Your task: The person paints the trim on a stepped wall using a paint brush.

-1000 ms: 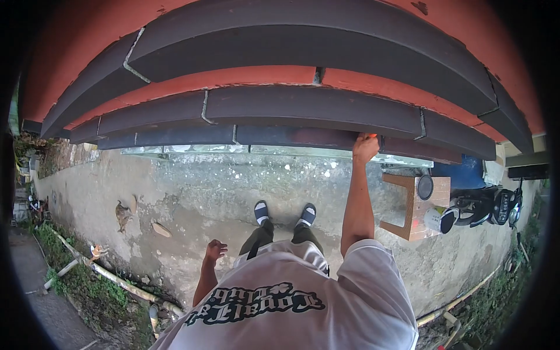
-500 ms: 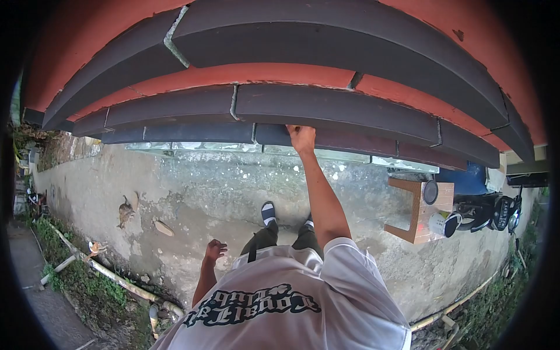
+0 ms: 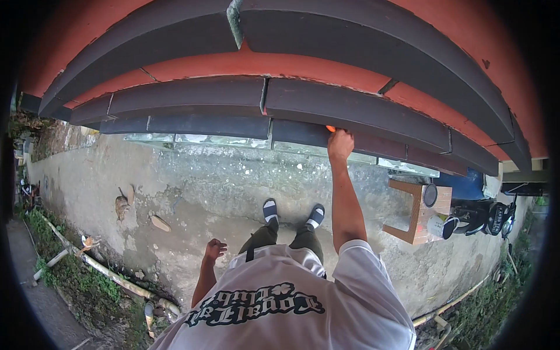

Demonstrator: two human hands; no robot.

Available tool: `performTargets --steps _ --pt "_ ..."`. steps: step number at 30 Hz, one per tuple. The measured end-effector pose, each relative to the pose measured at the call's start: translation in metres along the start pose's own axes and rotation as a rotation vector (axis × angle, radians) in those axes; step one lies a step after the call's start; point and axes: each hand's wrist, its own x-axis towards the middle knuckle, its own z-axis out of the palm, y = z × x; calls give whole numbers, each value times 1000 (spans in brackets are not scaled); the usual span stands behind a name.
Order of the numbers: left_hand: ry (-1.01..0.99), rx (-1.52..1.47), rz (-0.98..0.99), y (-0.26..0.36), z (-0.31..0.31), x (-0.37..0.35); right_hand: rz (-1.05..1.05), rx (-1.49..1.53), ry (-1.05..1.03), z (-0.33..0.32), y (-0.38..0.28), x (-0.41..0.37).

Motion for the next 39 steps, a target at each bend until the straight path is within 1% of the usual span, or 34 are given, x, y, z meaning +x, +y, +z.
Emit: performTargets --steps 2,4,6,9,12,14,16,18,19,20,22,23,24,25,27,28,30,31,33,34,35,36,37,38,39 --pt "1 -11 5 -2 -3 1 -48 121 -9 6 -54 -12" --pt "3 -5 8 -8 -6 4 -20 187 -149 9 -104 -17" --pt "-6 4 -10 -11 -10 5 90 302 -292 13 -139 -15" --pt "-11 -9 -24 -7 -15 9 126 713 -207 46 -146 -19" --pt "-27 8 -27 -4 -24 13 303 858 -124 51 -115 -18" --pt "-44 39 -19 0 -26 18 368 757 -106 27 -79 -12" --pt "-60 82 -6 5 -30 21 373 453 -122 1 -47 -2" --pt "-73 64 10 -1 -35 28 273 262 17 -9 -23 0" --pt "-79 51 23 -2 -36 32 260 213 10 -11 -19 1" --pt "-67 39 28 -5 -36 35 202 170 -7 -7 -21 -1" --pt "-39 15 34 -7 -35 33 87 86 -44 0 -50 -8" --pt "-39 1 38 -9 -33 31 25 73 -103 9 -69 -14" --pt "-38 -11 41 -11 -31 28 -61 143 -59 17 -92 -20" --pt "-37 -22 47 -12 -29 27 -63 191 -105 23 -115 -25" --pt "-40 -28 44 -16 -24 21 42 253 -255 27 -162 -27" --pt "-42 -28 40 -21 -24 19 -14 372 -207 33 -176 -30" --pt "-59 -9 14 -29 -27 18 24 399 -271 39 -185 -30" --pt "-58 -5 6 -33 -28 19 107 515 -279 44 -178 -27" --pt "-56 3 -9 -41 -31 19 277 740 -294 48 -138 -22" --pt "-53 5 -10 -42 -33 21 278 654 -243 55 -108 -22" --pt "-49 6 -10 -42 -34 22 328 759 -173 41 -86 -23" --pt "-48 -2 -6 -40 -35 23 292 595 -131 33 -60 -21" --pt "-46 -11 -2 -38 -36 25 238 500 -61 12 -45 -19" --pt "-45 -20 0 -38 -35 25 217 400 2 -6 -38 -18" --pt "-48 -17 2 -36 -33 25 217 281 10 -14 -33 -18"
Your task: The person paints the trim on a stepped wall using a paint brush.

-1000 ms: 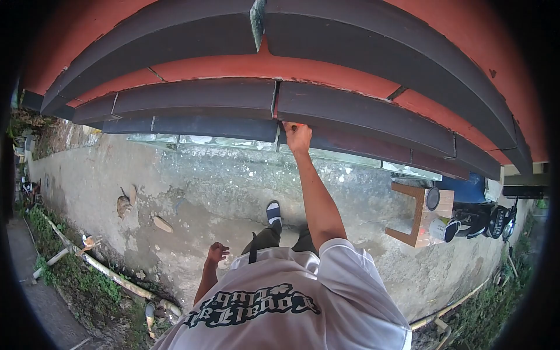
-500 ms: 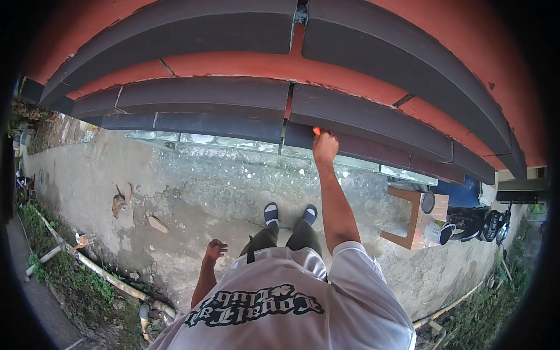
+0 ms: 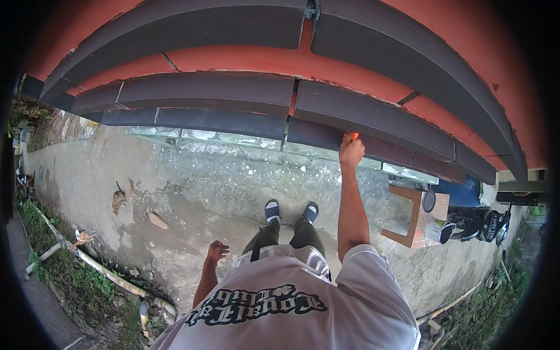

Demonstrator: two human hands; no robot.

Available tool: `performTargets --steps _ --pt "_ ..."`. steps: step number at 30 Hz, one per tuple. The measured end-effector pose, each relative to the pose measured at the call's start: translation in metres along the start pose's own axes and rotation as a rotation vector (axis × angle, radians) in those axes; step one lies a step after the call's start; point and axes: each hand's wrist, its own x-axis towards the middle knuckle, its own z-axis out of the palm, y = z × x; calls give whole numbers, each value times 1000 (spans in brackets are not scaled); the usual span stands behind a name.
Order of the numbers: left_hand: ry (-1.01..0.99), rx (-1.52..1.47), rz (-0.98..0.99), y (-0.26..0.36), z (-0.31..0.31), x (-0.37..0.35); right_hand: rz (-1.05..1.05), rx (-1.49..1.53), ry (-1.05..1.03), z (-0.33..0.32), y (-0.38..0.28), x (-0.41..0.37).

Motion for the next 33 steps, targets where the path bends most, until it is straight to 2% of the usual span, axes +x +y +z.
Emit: performTargets --steps 3,7,11,14,16,19,21,23,25,27,29,33 --pt "-12 11 10 8 5 1 -82 -199 7 0 -12 -8" --pt "-28 43 23 22 11 -1 -187 11 -110 39 -68 -55" --pt "-44 87 21 24 7 7 -98 385 -203 62 -103 -75" --pt "-33 92 24 33 2 6 142 706 -227 77 -61 -64" --pt "-50 114 7 37 -2 9 238 761 -201 58 -18 -47" --pt "-78 135 -1 37 -1 12 109 436 -34 21 49 -15" --pt "-84 137 11 37 1 13 136 113 19 -21 55 -1" --pt "-75 126 34 37 5 9 86 -6 109 -35 55 1" --pt "-95 125 20 30 7 14 86 -127 80 -28 33 -7" --pt "-105 127 10 26 7 15 3 -119 -6 -7 -2 -29" --pt "-106 128 9 27 9 14 -81 49 -40 24 -29 -51" --pt "-90 164 13 35 8 11 80 427 -218 46 -71 -65"
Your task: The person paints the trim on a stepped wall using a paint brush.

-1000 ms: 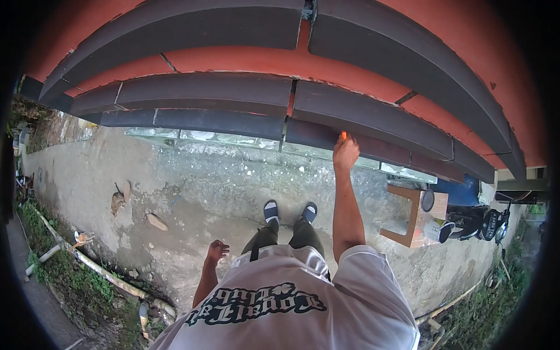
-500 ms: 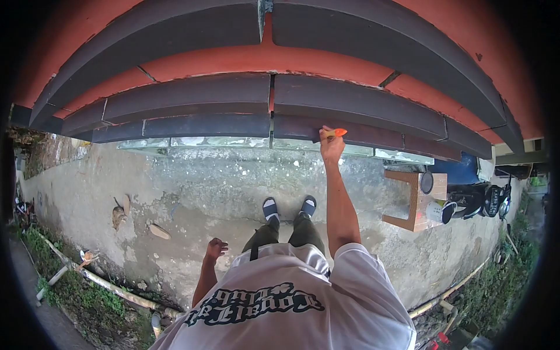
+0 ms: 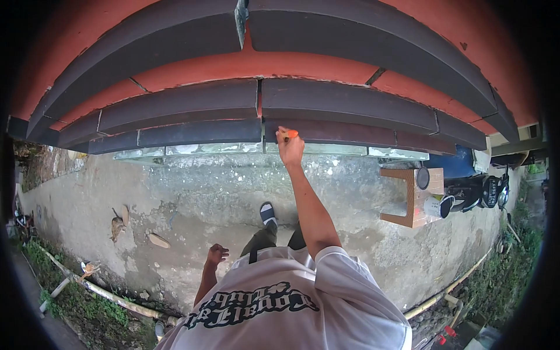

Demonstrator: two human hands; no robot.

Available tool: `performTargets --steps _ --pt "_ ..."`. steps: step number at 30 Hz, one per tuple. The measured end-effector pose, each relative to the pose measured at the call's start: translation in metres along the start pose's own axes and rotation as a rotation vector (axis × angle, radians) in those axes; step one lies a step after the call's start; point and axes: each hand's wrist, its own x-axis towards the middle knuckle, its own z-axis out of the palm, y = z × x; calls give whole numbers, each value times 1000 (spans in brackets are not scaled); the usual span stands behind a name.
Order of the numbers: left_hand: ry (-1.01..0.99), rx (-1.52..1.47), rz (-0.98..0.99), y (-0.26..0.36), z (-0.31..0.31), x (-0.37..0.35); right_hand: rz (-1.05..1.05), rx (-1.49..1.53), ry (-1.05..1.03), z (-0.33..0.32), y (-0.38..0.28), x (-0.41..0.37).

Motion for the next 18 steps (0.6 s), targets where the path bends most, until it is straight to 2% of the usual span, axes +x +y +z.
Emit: performTargets --steps 2,3,6,7,10,12,16,18 --pt "38 -2 6 8 1 -5 38 112 -20 -6 -3 3" --pt "42 -10 14 12 2 -6 67 262 23 -7 20 12" --pt "47 -17 18 13 3 -10 42 253 157 -58 91 35" --pt "45 -14 17 15 6 -10 105 231 172 -87 102 40" --pt "38 -23 11 12 19 -6 18 -122 357 -157 144 67" --pt "36 -22 20 14 26 -6 -22 -352 481 -191 134 76" --pt "11 14 26 22 51 -14 37 -540 375 -182 97 77" --pt "11 31 15 28 63 -17 -59 -493 250 -154 75 65"
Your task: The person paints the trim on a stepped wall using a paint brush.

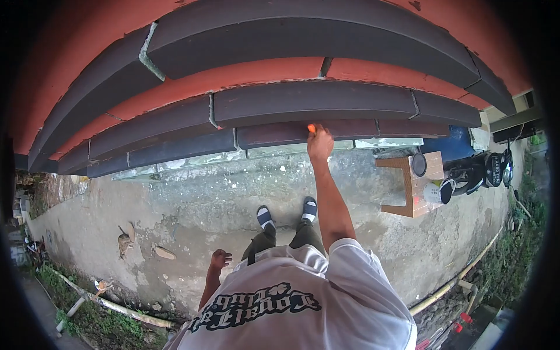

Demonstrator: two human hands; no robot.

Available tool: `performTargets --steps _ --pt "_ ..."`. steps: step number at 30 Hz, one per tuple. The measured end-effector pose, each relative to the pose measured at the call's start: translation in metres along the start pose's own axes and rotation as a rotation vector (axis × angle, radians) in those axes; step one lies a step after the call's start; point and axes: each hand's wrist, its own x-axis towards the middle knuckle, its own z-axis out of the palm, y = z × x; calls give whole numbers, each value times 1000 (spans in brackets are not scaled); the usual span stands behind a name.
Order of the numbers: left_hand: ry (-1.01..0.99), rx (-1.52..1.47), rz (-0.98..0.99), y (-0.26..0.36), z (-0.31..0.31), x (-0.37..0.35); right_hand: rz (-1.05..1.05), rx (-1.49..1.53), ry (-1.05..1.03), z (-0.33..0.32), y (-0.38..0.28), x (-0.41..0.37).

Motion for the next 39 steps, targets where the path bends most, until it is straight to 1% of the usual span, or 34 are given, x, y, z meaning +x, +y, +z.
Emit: performTargets --steps 2,4,6,7,10,11,12,14,17,18,19,20,21,22,24,26,27,29,30,32,33,35,38,39 --pt "16 7 2 9 10 0 -57 136 -61 22 -27 -15" --pt "33 14 8 18 20 -2 24 286 -214 31 -50 -24" --pt "50 17 21 30 32 -7 53 522 -251 41 -54 -27" --pt "56 7 24 34 38 -8 66 640 -271 45 -50 -27" --pt "74 -18 30 43 57 -11 179 672 -329 48 -8 -5" --pt "79 -21 32 45 65 -14 258 758 -334 42 13 5" --pt "82 -25 37 47 74 -16 288 744 -267 32 32 17" --pt "102 -49 48 49 92 -19 347 687 -291 9 76 45" --pt "145 -117 39 43 109 -19 375 663 -167 -23 144 80" --pt "160 -145 32 40 114 -19 326 506 -123 -28 174 93" --pt "155 -136 23 40 118 -21 346 414 -78 -45 189 103" --pt "150 -126 15 41 121 -23 268 285 23 -51 213 113" --pt "145 -118 7 41 124 -23 200 165 119 -78 211 117" --pt "145 -126 11 39 128 -21 313 43 55 -103 202 123" --pt "143 -140 13 32 135 -17 210 -32 83 -108 216 130" --pt "141 -192 3 28 146 -12 161 -92 45 -99 211 128" --pt "143 -215 -1 28 150 -11 122 -109 -13 -96 196 122" --pt "149 -175 5 34 165 -14 -79 -77 -51 -78 167 104" --pt "151 -152 8 38 172 -15 -101 -73 -101 -66 151 96" --pt "139 -139 10 47 184 -16 -158 38 -177 -44 115 80" --pt "134 -134 11 51 188 -17 -85 95 -261 -50 86 73" --pt "133 -107 22 58 192 -18 6 281 -382 -21 71 67" --pt "149 -97 23 63 193 -23 129 602 -334 -17 65 62" --pt "155 -103 24 65 195 -24 159 594 -271 -3 79 65"
